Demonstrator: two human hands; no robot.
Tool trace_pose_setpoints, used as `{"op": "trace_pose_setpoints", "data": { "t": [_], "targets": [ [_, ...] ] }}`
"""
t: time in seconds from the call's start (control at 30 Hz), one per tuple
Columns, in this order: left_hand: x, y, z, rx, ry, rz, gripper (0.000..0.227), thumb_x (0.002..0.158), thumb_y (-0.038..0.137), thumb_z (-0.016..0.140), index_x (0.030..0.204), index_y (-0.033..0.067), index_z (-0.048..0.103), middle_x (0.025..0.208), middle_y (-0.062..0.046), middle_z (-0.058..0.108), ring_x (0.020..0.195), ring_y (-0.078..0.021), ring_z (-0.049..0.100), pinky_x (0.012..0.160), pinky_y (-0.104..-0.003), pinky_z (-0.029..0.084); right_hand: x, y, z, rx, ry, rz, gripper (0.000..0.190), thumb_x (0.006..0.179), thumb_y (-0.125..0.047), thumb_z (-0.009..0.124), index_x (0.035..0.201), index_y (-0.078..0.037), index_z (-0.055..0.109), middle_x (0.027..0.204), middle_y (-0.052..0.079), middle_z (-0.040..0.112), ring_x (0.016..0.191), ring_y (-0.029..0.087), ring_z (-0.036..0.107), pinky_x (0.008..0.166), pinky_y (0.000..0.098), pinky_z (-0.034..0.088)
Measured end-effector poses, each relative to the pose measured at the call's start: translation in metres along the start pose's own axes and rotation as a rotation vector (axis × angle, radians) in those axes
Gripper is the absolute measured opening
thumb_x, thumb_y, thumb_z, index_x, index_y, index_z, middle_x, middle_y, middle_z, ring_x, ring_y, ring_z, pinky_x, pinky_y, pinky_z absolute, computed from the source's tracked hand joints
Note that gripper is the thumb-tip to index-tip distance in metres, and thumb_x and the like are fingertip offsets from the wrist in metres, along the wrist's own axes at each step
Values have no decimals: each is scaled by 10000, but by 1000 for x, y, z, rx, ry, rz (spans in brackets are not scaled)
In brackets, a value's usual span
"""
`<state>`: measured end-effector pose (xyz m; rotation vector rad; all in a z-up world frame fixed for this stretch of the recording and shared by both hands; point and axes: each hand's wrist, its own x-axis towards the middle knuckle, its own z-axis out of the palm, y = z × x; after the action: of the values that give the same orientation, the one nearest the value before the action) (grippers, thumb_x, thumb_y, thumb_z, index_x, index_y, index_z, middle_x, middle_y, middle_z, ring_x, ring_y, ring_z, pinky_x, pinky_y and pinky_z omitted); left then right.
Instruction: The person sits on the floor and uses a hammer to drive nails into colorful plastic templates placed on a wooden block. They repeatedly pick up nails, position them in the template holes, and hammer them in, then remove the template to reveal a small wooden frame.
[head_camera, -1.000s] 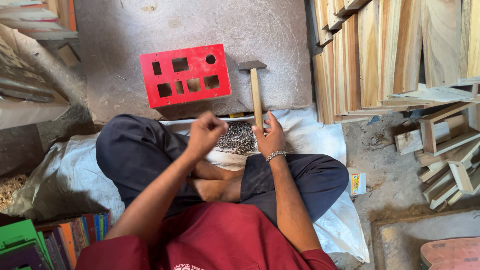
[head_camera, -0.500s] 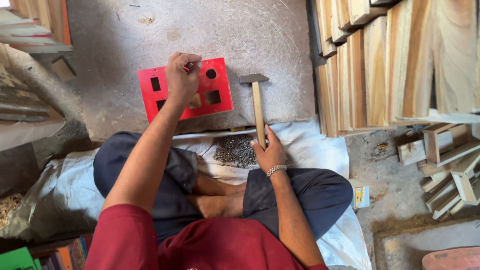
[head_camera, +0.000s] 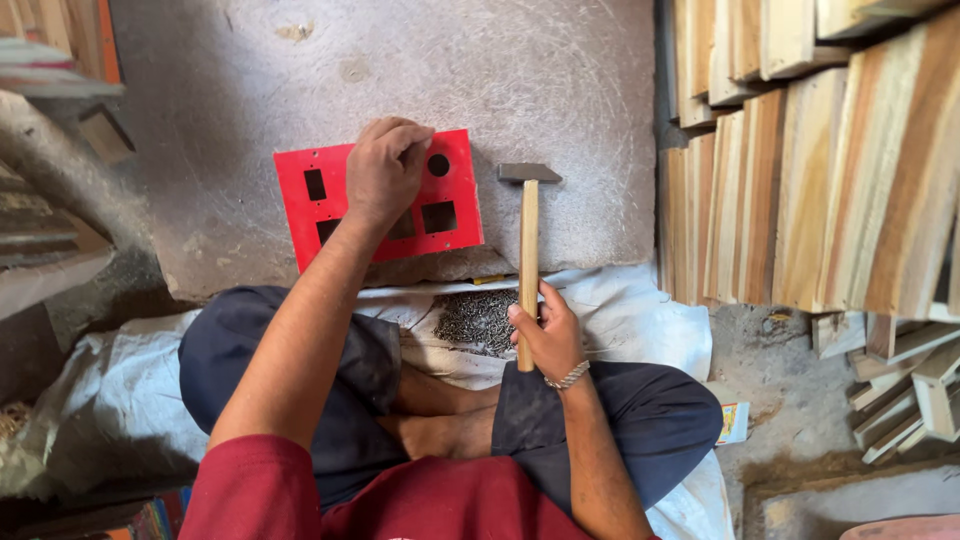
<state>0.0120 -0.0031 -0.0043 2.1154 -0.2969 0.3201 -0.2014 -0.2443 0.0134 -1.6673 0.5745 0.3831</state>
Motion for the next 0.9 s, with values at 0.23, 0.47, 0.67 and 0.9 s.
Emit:
{"op": "trace_pose_setpoints", "data": {
  "t": [0.23, 0.47, 0.67, 0.9],
  "targets": [
    [0, 4, -2, 25, -15, -11, 51, 905, 86, 763, 953, 100, 770, 971, -50, 704, 942, -279, 669, 800, -393, 548, -5, -21, 0, 719, -160, 331, 543, 980, -181, 519, 1503, -124, 385, 777, 72, 634, 556, 133, 598, 481, 287, 535],
    [2, 3, -3, 1, -5, -35, 20, 915, 109, 765, 933, 100, 766, 978, -47, 707, 952, -272, 673, 798, -391, 548, -18, -37, 20, 172, 30, -18, 699, 977, -107, 591, 1613, -139, 302, 742, 45, 571, 506, 77, 487, 395, 237, 434],
    [-1, -4, 0, -10, 18, 1, 44, 902, 88, 759, 942, 107, 756, 1005, -38, 723, 967, -277, 676, 817, -390, 552, -21, -54, 34, -381, 213, -647, 616, 1007, -89, 663, 1573, -43, 425, 1204, 223, 660, 1004, 257, 669, 821, 342, 568],
    [0, -2, -2, -74, -36, -113, 416, 903, 65, 727, 1294, 102, 592, 1006, -17, 739, 964, -252, 683, 811, -391, 556, -7, -75, 43, -620, 183, -679, 547, 992, -120, 674, 1507, -55, 502, 1287, 264, 693, 1181, 329, 707, 959, 384, 586]
  ]
}}
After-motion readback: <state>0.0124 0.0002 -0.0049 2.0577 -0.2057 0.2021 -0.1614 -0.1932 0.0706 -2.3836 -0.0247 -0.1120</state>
